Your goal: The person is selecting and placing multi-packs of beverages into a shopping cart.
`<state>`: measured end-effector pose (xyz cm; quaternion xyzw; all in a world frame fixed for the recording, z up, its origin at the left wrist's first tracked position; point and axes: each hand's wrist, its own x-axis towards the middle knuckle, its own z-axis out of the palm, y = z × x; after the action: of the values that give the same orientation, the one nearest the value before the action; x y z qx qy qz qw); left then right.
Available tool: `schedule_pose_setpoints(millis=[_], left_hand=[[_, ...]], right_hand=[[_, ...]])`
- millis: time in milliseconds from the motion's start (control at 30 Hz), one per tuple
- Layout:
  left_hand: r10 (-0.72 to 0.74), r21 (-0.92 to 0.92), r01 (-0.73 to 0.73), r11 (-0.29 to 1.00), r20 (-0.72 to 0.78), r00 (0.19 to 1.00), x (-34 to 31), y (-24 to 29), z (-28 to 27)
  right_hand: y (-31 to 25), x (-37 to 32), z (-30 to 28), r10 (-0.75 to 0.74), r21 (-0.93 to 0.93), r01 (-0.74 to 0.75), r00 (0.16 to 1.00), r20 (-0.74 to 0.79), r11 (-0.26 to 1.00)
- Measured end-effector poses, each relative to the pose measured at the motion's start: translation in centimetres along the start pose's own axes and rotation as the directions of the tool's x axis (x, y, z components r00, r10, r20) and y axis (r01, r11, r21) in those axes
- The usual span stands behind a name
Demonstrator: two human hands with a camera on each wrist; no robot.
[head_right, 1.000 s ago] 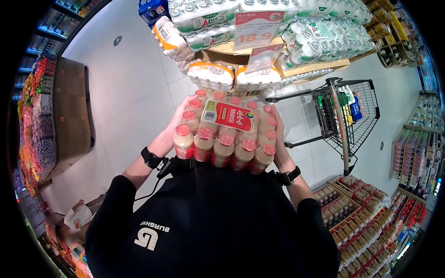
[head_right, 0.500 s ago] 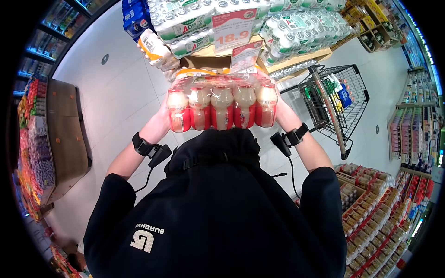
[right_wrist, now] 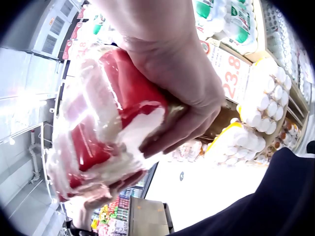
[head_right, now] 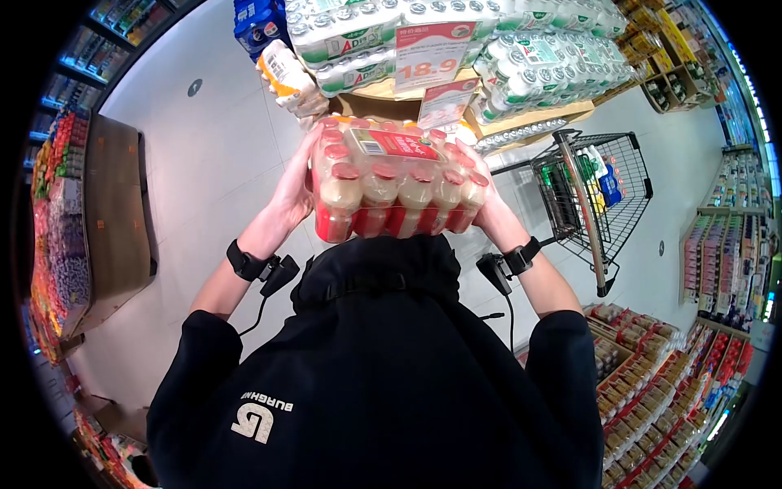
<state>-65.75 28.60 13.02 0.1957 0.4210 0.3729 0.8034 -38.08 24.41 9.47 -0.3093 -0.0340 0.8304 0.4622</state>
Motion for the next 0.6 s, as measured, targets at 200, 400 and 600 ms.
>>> schedule_pose_setpoints(millis=[200,400,600], left_hand=[[0.035,0.381,-0.041,0.924,0.023,0.999,-3.2,1.7,1.4],[0.101,0.403,-0.158,0.901,0.159,0.982,-6.1,2.4,3.9],[0.145,0.441,-0.230,0.867,0.218,0.965,-6.5,2.7,4.7]], right_hand=[[0.5,3.0,-6.2,0.039,0.153,-0.108,0.918,0.395,0.982],[0.8,3.2,-7.4,-0.100,-0.020,0.103,0.990,0.103,0.995],[1.5,2.8,-8.4,-0.135,-0.053,0.137,0.990,0.039,0.989]])
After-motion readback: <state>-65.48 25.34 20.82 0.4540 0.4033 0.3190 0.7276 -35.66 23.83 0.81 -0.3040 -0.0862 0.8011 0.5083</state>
